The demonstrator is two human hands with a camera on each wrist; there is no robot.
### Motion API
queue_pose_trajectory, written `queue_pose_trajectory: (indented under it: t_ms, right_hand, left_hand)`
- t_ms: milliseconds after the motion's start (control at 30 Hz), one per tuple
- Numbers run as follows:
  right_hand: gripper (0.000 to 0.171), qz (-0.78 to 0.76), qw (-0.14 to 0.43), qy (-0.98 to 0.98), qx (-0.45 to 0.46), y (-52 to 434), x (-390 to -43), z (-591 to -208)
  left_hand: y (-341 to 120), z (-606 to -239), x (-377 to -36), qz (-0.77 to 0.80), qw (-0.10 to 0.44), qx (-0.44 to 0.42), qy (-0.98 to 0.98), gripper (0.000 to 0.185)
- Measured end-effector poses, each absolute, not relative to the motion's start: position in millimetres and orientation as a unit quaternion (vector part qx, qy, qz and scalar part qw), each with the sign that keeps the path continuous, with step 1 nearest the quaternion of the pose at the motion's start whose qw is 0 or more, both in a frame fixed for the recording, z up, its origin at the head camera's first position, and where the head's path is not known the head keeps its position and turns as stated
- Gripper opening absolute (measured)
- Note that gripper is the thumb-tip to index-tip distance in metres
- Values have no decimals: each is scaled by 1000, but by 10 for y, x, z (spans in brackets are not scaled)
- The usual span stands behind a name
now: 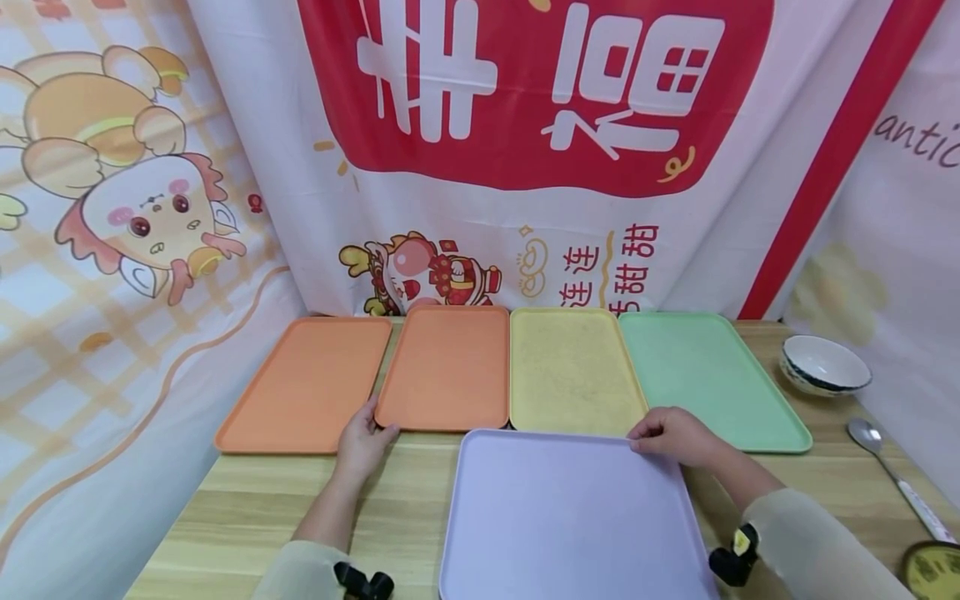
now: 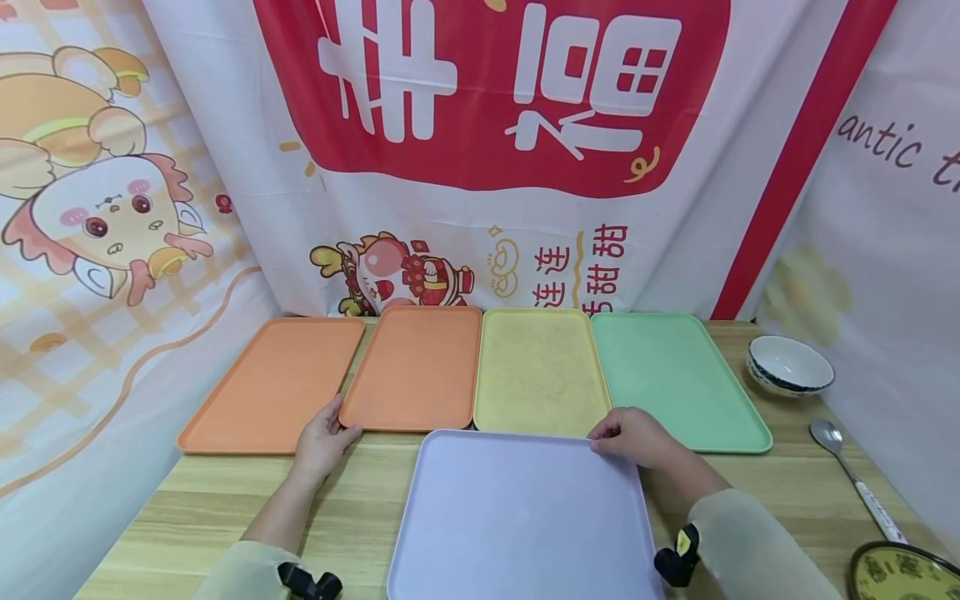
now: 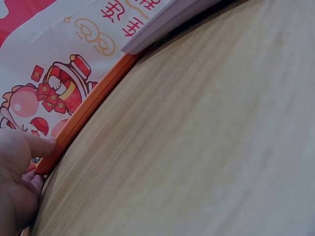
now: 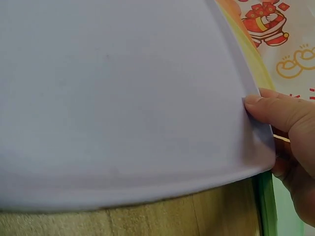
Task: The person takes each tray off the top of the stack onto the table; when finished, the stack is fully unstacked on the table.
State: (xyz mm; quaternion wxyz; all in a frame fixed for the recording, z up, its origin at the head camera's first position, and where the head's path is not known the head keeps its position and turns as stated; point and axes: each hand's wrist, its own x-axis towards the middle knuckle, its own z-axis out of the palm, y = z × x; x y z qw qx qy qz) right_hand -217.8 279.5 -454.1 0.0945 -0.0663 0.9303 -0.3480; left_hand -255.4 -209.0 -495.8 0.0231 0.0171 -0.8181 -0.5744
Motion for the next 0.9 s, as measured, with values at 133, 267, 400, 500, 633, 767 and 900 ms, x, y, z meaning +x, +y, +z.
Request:
queue_pose_trajectory:
  t_ms: [133,267,400,500,633,767,900]
  right_hand:
    - [12,-340,85,934,-72,2768,-2167,-4541]
    - [8,-328,70,939,-81,2738,-2167,-4577]
    - [8,-317,53,943,-86,2714,-2166,-4601]
    - [10,-309,42,946,-87,2707,-2178,-4623]
    - [12,-304,30,948,-88,2696,-2187,-4646]
    - [11,-305,17,947,-95,2685,-2186,-4653]
    - [11,-306,16,948,-87,2673,-2182,-4660]
  left_hand:
    - [-2083,-4932,-2538,-575,20,18,-817,71]
    - [-2079,-4924,-2538,-575,17,16,-818,71]
    - [-2079,-4930,-2549,-573,18,17,-819,72]
    - [-2077,-4928,-2553,-572,20,17,-820,72]
    - [-2079,-4928,-2547,-570,18,15,-822,71]
    - [-2089,-4945,-2544,-567,17,13,-823,72]
    - [-2095,-4958,-2544,-569,19,11,-822,72]
